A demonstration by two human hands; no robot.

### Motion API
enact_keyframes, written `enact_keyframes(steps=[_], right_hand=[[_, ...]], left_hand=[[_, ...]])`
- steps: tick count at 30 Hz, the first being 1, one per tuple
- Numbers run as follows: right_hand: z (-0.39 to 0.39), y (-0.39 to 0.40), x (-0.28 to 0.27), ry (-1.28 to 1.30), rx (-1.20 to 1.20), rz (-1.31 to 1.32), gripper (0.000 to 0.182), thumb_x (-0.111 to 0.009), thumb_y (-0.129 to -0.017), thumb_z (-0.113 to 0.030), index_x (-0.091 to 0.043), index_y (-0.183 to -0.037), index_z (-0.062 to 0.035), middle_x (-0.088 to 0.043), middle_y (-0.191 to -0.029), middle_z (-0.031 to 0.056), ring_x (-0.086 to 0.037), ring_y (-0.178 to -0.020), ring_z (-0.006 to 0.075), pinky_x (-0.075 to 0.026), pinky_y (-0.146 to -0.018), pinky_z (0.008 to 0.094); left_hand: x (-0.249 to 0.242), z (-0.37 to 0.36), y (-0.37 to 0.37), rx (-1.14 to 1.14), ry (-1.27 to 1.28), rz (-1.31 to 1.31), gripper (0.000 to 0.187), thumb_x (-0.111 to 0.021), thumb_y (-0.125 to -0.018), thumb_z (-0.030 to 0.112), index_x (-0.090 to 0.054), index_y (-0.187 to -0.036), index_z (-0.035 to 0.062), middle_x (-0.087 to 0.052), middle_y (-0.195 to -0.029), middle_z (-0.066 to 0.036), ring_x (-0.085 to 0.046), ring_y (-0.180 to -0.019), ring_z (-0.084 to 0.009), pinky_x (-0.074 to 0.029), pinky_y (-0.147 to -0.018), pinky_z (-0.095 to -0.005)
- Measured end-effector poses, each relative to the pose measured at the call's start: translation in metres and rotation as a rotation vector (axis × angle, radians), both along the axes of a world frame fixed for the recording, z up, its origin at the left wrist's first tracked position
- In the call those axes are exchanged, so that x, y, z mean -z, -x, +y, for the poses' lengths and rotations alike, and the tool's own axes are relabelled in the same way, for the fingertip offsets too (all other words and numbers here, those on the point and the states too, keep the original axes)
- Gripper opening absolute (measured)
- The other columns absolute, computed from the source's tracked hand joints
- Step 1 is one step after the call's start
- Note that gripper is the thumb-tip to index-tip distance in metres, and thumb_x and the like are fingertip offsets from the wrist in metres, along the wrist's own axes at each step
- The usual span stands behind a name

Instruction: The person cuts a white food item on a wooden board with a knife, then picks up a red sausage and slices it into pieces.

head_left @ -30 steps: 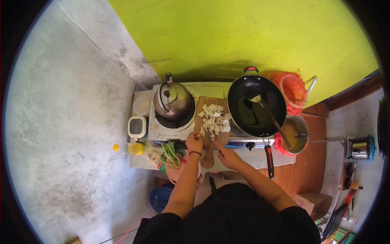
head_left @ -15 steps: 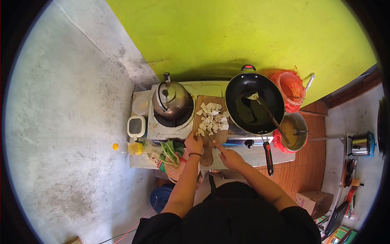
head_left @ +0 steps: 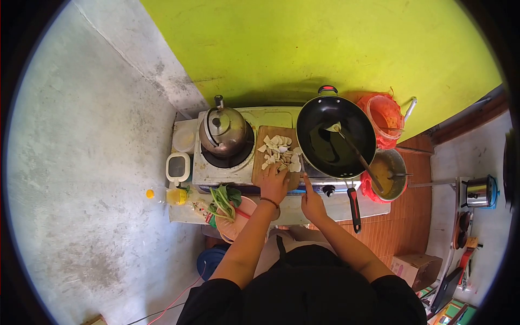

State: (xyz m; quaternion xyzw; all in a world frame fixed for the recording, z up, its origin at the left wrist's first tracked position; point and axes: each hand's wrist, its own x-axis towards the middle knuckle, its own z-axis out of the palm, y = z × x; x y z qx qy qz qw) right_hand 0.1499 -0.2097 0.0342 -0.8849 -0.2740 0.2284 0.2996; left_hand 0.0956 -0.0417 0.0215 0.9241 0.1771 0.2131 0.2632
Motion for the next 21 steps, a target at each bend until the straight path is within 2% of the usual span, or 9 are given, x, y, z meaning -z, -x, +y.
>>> enact_keyframes(steps=[5,8,11,17,21], right_hand=[[0.017,-0.012,0.008,0.014,0.073,0.076,0.076,-0.049,-0.090,-0.006,-0.009,-0.153,-0.0209,-0.062,-0.076,0.0272,-0.062,-0.072,0.0439,-0.048,-0.067,0.0524],[0.020,-0.015,0.021,-0.058,0.058,0.052,0.077,-0.050,-0.089,-0.005,-0.007,-0.153,-0.0167,-0.061,-0.068,0.0234,-0.061,-0.062,0.0407,-0.047,-0.061,0.0487],[0.025,-0.018,0.008,-0.057,0.067,0.152,0.078,-0.048,-0.091,-0.006,-0.005,-0.153,-0.0214,-0.063,-0.080,0.0287,-0.063,-0.072,0.0447,-0.049,-0.067,0.0520],[0.031,-0.022,0.017,-0.029,0.067,0.171,0.078,-0.048,-0.091,-0.007,-0.004,-0.153,-0.0211,-0.063,-0.081,0.0290,-0.063,-0.073,0.0454,-0.049,-0.070,0.0521],[0.036,-0.023,0.021,-0.040,0.058,0.100,0.077,-0.048,-0.091,-0.009,-0.003,-0.153,-0.0212,-0.062,-0.081,0.0290,-0.062,-0.075,0.0457,-0.049,-0.070,0.0519]], left_hand=[[0.022,-0.010,-0.018,0.113,-0.130,0.102,0.033,-0.071,-0.073,0.017,-0.068,-0.106,0.0177,-0.048,-0.135,-0.008,-0.037,-0.132,-0.0325,-0.024,-0.109,-0.0516],[0.024,-0.013,-0.024,0.123,-0.164,0.185,0.033,-0.070,-0.075,0.020,-0.068,-0.108,0.0214,-0.043,-0.140,-0.008,-0.034,-0.135,-0.0336,-0.020,-0.111,-0.0562],[0.029,-0.012,-0.027,0.111,-0.184,0.213,0.035,-0.070,-0.075,0.022,-0.068,-0.110,0.0229,-0.040,-0.143,-0.007,-0.033,-0.136,-0.0333,-0.018,-0.111,-0.0592],[0.021,-0.004,-0.029,0.101,-0.154,0.148,0.034,-0.069,-0.076,0.022,-0.069,-0.110,0.0222,-0.043,-0.140,-0.008,-0.035,-0.134,-0.0335,-0.024,-0.111,-0.0556],[0.030,0.005,-0.034,0.051,-0.255,0.125,0.034,-0.071,-0.075,0.021,-0.069,-0.108,0.0209,-0.044,-0.139,-0.009,-0.036,-0.133,-0.0344,-0.027,-0.109,-0.0536]])
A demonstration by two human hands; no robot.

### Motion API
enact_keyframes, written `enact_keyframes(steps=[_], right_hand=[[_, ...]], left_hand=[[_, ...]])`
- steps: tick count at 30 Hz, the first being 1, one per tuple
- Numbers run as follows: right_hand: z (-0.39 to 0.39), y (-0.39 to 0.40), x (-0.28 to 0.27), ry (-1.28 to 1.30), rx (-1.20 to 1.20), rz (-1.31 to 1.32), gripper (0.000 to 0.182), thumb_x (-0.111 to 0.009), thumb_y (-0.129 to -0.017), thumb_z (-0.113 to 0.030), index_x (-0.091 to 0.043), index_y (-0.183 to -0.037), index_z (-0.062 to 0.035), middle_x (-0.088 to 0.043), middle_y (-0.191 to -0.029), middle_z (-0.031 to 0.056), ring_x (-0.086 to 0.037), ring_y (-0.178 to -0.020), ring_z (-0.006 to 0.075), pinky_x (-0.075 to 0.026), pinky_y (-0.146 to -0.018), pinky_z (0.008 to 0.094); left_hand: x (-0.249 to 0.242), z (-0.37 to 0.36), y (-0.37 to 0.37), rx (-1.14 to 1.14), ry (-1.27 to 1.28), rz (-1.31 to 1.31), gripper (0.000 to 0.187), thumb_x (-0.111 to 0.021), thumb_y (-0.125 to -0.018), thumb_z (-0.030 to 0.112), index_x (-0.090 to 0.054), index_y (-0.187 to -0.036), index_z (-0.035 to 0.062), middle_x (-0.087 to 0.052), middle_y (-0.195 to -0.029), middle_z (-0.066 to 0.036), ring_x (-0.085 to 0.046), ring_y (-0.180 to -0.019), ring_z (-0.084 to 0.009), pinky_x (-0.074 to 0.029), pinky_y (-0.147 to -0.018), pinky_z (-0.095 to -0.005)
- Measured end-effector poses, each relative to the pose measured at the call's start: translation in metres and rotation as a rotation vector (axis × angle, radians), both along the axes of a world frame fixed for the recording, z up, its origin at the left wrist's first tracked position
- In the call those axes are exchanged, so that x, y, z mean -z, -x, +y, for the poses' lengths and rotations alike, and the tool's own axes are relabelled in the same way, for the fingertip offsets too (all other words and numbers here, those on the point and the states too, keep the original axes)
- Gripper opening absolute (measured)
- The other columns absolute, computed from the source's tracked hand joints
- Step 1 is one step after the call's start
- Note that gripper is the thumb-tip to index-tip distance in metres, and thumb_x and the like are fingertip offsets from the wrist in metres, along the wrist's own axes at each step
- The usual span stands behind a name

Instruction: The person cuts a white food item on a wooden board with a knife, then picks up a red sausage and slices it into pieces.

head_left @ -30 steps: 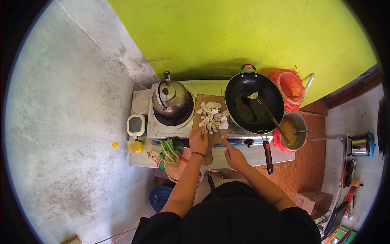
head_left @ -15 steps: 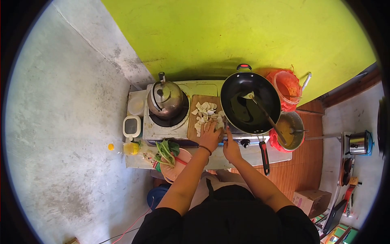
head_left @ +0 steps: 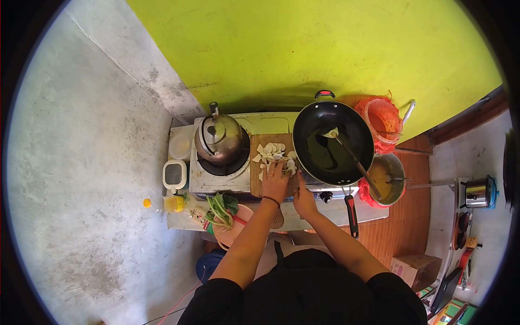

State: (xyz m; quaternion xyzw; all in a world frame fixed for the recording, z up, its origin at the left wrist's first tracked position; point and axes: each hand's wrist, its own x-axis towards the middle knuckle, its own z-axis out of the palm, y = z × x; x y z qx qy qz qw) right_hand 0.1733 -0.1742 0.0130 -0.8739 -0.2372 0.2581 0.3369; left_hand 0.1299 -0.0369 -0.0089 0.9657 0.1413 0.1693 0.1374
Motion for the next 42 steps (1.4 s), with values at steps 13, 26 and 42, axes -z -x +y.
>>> enact_keyframes(steps=[13,26,42], right_hand=[[0.001,0.001,-0.008,0.042,-0.009,-0.032,0.073,-0.049,-0.091,-0.009,-0.011,-0.153,-0.0192,-0.061,-0.074,0.0255,-0.062,-0.069,0.0424,-0.048,-0.065,0.0492],[0.031,-0.016,-0.003,0.006,-0.107,-0.027,0.074,-0.050,-0.090,-0.007,-0.013,-0.152,-0.0201,-0.060,-0.074,0.0259,-0.062,-0.071,0.0419,-0.048,-0.067,0.0463],[0.011,-0.021,-0.014,-0.004,-0.088,-0.040,0.072,-0.049,-0.092,-0.009,-0.014,-0.152,-0.0263,-0.058,-0.066,0.0212,-0.060,-0.061,0.0382,-0.047,-0.062,0.0459]], left_hand=[[-0.026,0.012,0.003,-0.402,0.363,0.048,0.098,-0.084,-0.062,0.029,-0.033,-0.142,0.0050,-0.038,-0.142,-0.020,-0.032,-0.133,-0.0402,-0.030,-0.110,-0.0456],[-0.020,0.043,-0.015,-0.221,0.560,0.015,0.113,-0.088,-0.055,0.012,-0.023,-0.147,0.0010,-0.042,-0.141,-0.023,-0.044,-0.128,-0.0386,-0.037,-0.107,-0.0412],[-0.002,0.050,0.014,-0.277,0.640,-0.193,0.072,-0.076,-0.074,0.018,-0.044,-0.135,-0.0030,-0.052,-0.130,-0.025,-0.049,-0.119,-0.0404,-0.038,-0.102,-0.0447]])
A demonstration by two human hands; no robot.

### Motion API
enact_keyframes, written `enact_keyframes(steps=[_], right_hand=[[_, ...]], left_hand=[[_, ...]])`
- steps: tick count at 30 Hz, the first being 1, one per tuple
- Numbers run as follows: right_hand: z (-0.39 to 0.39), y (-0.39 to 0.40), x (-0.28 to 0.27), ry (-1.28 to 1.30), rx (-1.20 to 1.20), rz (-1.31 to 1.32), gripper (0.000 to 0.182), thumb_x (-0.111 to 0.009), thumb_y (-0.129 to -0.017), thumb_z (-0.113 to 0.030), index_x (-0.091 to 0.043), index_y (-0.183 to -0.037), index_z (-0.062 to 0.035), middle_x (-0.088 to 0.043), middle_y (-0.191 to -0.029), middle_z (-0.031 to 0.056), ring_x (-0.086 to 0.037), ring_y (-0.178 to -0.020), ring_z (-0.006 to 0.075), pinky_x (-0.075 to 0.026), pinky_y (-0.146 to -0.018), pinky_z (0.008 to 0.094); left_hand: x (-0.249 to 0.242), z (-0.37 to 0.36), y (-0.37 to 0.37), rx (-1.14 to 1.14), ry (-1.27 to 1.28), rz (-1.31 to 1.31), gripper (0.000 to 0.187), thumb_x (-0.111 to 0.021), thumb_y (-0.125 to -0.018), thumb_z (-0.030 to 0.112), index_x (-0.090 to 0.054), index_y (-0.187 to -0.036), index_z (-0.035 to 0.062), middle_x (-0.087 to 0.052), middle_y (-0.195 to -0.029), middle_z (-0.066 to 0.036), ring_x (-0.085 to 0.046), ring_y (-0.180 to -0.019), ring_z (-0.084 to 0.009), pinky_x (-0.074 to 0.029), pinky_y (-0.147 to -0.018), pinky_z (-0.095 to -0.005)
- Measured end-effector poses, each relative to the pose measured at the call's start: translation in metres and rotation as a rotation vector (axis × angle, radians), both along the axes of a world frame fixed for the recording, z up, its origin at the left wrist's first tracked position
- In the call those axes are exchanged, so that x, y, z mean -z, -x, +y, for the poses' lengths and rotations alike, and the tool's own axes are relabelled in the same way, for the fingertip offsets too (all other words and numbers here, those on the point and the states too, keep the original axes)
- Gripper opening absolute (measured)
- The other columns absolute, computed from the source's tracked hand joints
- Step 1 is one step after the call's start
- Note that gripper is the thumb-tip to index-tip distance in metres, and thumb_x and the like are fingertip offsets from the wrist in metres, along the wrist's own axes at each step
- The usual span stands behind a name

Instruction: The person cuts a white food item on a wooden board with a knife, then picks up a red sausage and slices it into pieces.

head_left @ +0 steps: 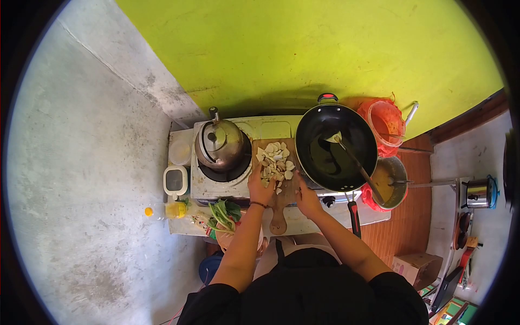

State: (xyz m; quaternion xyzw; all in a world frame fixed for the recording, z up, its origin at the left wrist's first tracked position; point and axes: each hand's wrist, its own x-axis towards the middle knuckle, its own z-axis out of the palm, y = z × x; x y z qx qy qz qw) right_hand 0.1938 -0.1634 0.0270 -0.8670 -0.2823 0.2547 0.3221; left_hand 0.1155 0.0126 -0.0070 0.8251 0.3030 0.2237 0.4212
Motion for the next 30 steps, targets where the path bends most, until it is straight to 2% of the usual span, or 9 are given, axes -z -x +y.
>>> enact_keyframes(steps=[2,5,11,17,20,23,26,29,30], right_hand=[[-0.006,0.000,0.005,-0.011,0.001,-0.006,0.071,-0.049,-0.092,-0.009,-0.015,-0.152,-0.0249,-0.058,-0.066,0.0210,-0.060,-0.061,0.0376,-0.047,-0.062,0.0458],[-0.012,0.002,0.003,-0.044,-0.019,-0.027,0.071,-0.050,-0.092,-0.009,-0.016,-0.152,-0.0222,-0.057,-0.066,0.0207,-0.060,-0.061,0.0375,-0.047,-0.061,0.0456],[-0.023,0.008,0.008,-0.126,-0.040,-0.093,0.071,-0.050,-0.091,-0.007,-0.017,-0.152,-0.0204,-0.056,-0.064,0.0192,-0.058,-0.058,0.0355,-0.046,-0.061,0.0443],[-0.040,0.024,-0.011,-0.098,-0.027,0.108,0.071,-0.051,-0.092,-0.009,-0.016,-0.152,-0.0226,-0.053,-0.059,0.0148,-0.054,-0.053,0.0301,-0.045,-0.058,0.0403],[-0.043,0.032,-0.012,-0.042,-0.038,0.174,0.070,-0.050,-0.093,-0.009,-0.016,-0.152,-0.0237,-0.053,-0.058,0.0142,-0.054,-0.052,0.0291,-0.043,-0.056,0.0379],[-0.039,0.033,-0.013,-0.056,-0.066,0.153,0.072,-0.051,-0.090,-0.009,-0.016,-0.152,-0.0196,-0.058,-0.069,0.0249,-0.060,-0.067,0.0435,-0.045,-0.064,0.0485],[-0.032,0.030,-0.018,-0.074,-0.048,0.163,0.072,-0.051,-0.090,-0.009,-0.016,-0.152,-0.0208,-0.058,-0.069,0.0253,-0.060,-0.067,0.0435,-0.045,-0.064,0.0488],[-0.030,0.029,-0.017,-0.146,-0.057,0.092,0.072,-0.053,-0.092,-0.010,-0.017,-0.152,-0.0244,-0.052,-0.057,0.0157,-0.052,-0.050,0.0294,-0.042,-0.055,0.0374],[-0.031,0.029,-0.023,-0.117,-0.081,0.110,0.072,-0.053,-0.091,-0.009,-0.017,-0.152,-0.0242,-0.054,-0.061,0.0174,-0.054,-0.055,0.0328,-0.043,-0.058,0.0401]], left_hand=[[0.008,-0.001,0.008,-0.044,0.088,-0.028,0.061,-0.072,-0.076,0.014,-0.049,-0.130,-0.0026,-0.055,-0.125,-0.024,-0.051,-0.114,-0.0402,-0.039,-0.100,-0.0451],[0.013,-0.003,0.017,-0.050,-0.003,-0.027,0.057,-0.072,-0.075,0.012,-0.053,-0.127,-0.0003,-0.058,-0.120,-0.023,-0.052,-0.110,-0.0393,-0.041,-0.096,-0.0449],[-0.009,-0.016,0.039,-0.035,-0.218,0.121,0.056,-0.074,-0.072,0.010,-0.056,-0.125,0.0058,-0.052,-0.118,-0.019,-0.053,-0.104,-0.0366,-0.042,-0.095,-0.0430],[-0.011,-0.042,0.057,-0.080,0.175,0.168,0.065,-0.080,-0.067,0.004,-0.053,-0.126,0.0048,-0.047,-0.114,-0.014,-0.059,-0.092,-0.0257,-0.052,-0.080,-0.0347],[-0.003,-0.043,0.048,-0.123,0.265,0.073,0.062,-0.078,-0.067,-0.002,-0.053,-0.124,0.0027,-0.048,-0.112,-0.014,-0.060,-0.083,-0.0211,-0.054,-0.072,-0.0294],[0.010,-0.038,0.034,-0.124,0.230,0.014,0.058,-0.076,-0.068,-0.005,-0.054,-0.121,0.0006,-0.050,-0.109,-0.013,-0.060,-0.080,-0.0201,-0.055,-0.072,-0.0281],[0.013,-0.030,0.020,-0.113,0.201,0.005,0.055,-0.074,-0.069,-0.006,-0.054,-0.120,-0.0002,-0.052,-0.105,-0.013,-0.061,-0.081,-0.0197,-0.055,-0.073,-0.0287],[0.002,-0.023,0.013,-0.106,0.209,0.020,0.054,-0.076,-0.068,-0.005,-0.057,-0.118,0.0021,-0.056,-0.101,-0.012,-0.061,-0.081,-0.0188,-0.055,-0.071,-0.0284],[-0.001,-0.023,0.014,-0.094,0.177,0.033,0.052,-0.075,-0.069,-0.005,-0.057,-0.118,0.0022,-0.057,-0.101,-0.012,-0.062,-0.081,-0.0191,-0.055,-0.071,-0.0286]])
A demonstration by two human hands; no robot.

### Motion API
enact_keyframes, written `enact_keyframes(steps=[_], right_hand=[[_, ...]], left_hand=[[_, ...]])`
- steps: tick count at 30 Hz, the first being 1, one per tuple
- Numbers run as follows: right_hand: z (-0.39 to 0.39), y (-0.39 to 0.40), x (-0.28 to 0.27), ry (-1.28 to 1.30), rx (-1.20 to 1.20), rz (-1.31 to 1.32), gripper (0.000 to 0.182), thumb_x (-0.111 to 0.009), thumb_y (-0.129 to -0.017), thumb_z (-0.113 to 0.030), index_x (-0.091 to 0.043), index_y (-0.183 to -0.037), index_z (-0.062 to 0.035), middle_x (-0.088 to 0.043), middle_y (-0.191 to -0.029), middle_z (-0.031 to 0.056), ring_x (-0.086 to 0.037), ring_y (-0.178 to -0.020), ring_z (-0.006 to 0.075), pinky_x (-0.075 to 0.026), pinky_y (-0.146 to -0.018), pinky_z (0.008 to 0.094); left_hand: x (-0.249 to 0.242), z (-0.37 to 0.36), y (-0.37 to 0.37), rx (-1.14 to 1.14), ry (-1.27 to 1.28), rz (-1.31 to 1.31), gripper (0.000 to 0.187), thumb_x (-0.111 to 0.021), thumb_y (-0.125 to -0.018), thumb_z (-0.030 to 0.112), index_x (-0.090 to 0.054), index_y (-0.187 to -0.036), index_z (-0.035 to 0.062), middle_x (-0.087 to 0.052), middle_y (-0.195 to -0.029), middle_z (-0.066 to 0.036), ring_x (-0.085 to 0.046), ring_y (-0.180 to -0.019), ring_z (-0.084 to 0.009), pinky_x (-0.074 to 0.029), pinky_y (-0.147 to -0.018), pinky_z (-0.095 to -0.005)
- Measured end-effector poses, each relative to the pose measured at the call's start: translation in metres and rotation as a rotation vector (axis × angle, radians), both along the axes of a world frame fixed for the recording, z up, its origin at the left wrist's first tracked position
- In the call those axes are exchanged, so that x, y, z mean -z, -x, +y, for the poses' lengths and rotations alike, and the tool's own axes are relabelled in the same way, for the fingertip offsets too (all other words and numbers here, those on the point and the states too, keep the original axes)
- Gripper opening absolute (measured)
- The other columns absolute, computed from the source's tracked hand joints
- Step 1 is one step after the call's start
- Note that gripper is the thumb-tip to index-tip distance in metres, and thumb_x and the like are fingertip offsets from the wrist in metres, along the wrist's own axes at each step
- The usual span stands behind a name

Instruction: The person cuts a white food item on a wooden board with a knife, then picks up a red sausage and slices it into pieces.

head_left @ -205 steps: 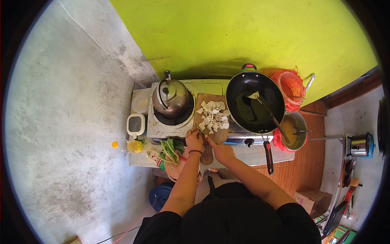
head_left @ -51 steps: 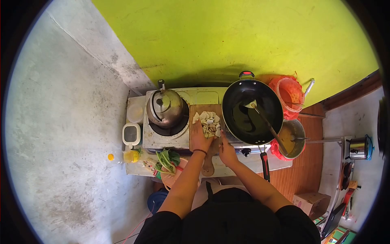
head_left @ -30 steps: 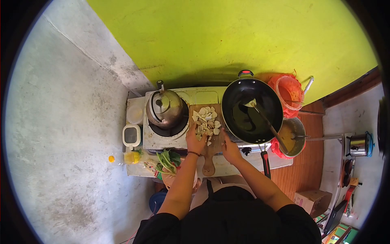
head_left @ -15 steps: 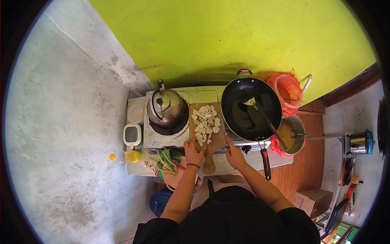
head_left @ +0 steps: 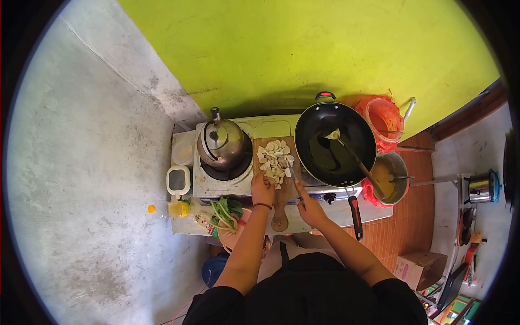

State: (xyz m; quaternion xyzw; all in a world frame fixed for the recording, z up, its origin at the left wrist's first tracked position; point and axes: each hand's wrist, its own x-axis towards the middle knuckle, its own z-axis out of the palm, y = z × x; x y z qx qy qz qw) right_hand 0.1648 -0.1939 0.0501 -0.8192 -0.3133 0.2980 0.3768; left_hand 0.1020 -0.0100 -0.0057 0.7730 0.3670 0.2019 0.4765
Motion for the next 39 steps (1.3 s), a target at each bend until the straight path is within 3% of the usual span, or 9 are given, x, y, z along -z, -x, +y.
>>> enact_keyframes(steps=[2,5,8,14,23,26,29,32,39], right_hand=[[-0.003,0.003,-0.014,0.057,-0.051,0.036,0.073,-0.053,-0.090,-0.008,-0.017,-0.152,-0.0238,-0.059,-0.068,0.0209,-0.060,-0.063,0.0394,-0.046,-0.064,0.0454],[-0.015,0.007,-0.020,0.040,-0.210,0.128,0.073,-0.053,-0.090,-0.010,-0.018,-0.152,-0.0250,-0.058,-0.066,0.0182,-0.059,-0.061,0.0354,-0.046,-0.064,0.0425],[-0.025,0.010,-0.014,0.082,-0.282,0.210,0.072,-0.053,-0.092,-0.009,-0.018,-0.153,-0.0271,-0.050,-0.063,0.0106,-0.049,-0.056,0.0212,-0.044,-0.063,0.0312],[-0.021,0.017,-0.006,0.060,-0.237,0.132,0.073,-0.053,-0.092,-0.009,-0.018,-0.153,-0.0274,-0.047,-0.061,0.0101,-0.047,-0.056,0.0209,-0.043,-0.063,0.0301],[-0.029,0.034,-0.024,0.015,-0.197,0.167,0.072,-0.053,-0.091,-0.009,-0.019,-0.152,-0.0239,-0.043,-0.059,0.0080,-0.043,-0.054,0.0188,-0.040,-0.059,0.0298],[-0.032,0.042,-0.031,0.023,-0.232,0.197,0.071,-0.053,-0.091,-0.010,-0.021,-0.152,-0.0236,-0.044,-0.059,0.0083,-0.043,-0.054,0.0190,-0.040,-0.059,0.0302],[-0.029,0.053,-0.031,0.042,-0.273,0.204,0.069,-0.053,-0.092,-0.012,-0.022,-0.152,-0.0233,-0.046,-0.060,0.0086,-0.045,-0.054,0.0196,-0.040,-0.060,0.0309],[-0.020,0.065,-0.035,0.044,-0.327,0.179,0.067,-0.053,-0.092,-0.012,-0.023,-0.151,-0.0227,-0.055,-0.065,0.0160,-0.058,-0.059,0.0288,-0.046,-0.064,0.0358],[-0.001,0.092,-0.029,0.011,-0.479,0.165,0.066,-0.053,-0.093,-0.013,-0.022,-0.151,-0.0230,-0.060,-0.073,0.0206,-0.061,-0.067,0.0349,-0.048,-0.068,0.0401]], left_hand=[[-0.007,0.000,0.005,0.028,-0.061,0.031,0.049,-0.072,-0.071,-0.005,-0.058,-0.117,0.0025,-0.058,-0.099,-0.011,-0.063,-0.081,-0.0198,-0.055,-0.071,-0.0291],[0.016,-0.003,0.014,-0.025,-0.127,-0.034,0.041,-0.069,-0.075,-0.002,-0.061,-0.114,0.0039,-0.061,-0.098,-0.012,-0.066,-0.081,-0.0215,-0.055,-0.071,-0.0296],[0.005,-0.010,0.019,-0.084,-0.105,-0.005,0.030,-0.067,-0.078,0.002,-0.065,-0.108,0.0047,-0.063,-0.098,-0.013,-0.067,-0.081,-0.0230,-0.055,-0.072,-0.0311],[-0.006,-0.015,0.022,-0.044,-0.093,0.049,0.018,-0.066,-0.081,0.006,-0.069,-0.099,0.0044,-0.065,-0.097,-0.013,-0.068,-0.080,-0.0224,-0.054,-0.072,-0.0303],[-0.013,-0.031,0.034,-0.034,0.100,-0.059,0.023,-0.063,-0.086,0.006,-0.065,-0.109,0.0023,-0.070,-0.097,-0.013,-0.070,-0.080,-0.0202,-0.054,-0.072,-0.0300],[-0.006,-0.036,0.054,-0.024,0.027,-0.055,0.022,-0.060,-0.087,0.006,-0.064,-0.108,0.0014,-0.069,-0.096,-0.016,-0.069,-0.082,-0.0255,-0.054,-0.070,-0.0317],[-0.001,-0.036,0.076,-0.067,0.082,-0.049,0.022,-0.060,-0.087,0.006,-0.064,-0.108,0.0013,-0.069,-0.097,-0.015,-0.069,-0.083,-0.0237,-0.054,-0.071,-0.0313],[-0.022,-0.034,0.097,-0.136,0.098,-0.064,0.022,-0.061,-0.088,0.007,-0.064,-0.109,0.0020,-0.069,-0.098,-0.013,-0.068,-0.082,-0.0204,-0.053,-0.070,-0.0300],[-0.025,-0.016,0.159,-0.297,0.079,-0.079,0.022,-0.061,-0.088,0.007,-0.064,-0.109,0.0016,-0.069,-0.096,-0.011,-0.067,-0.079,-0.0162,-0.052,-0.068,-0.0271]])
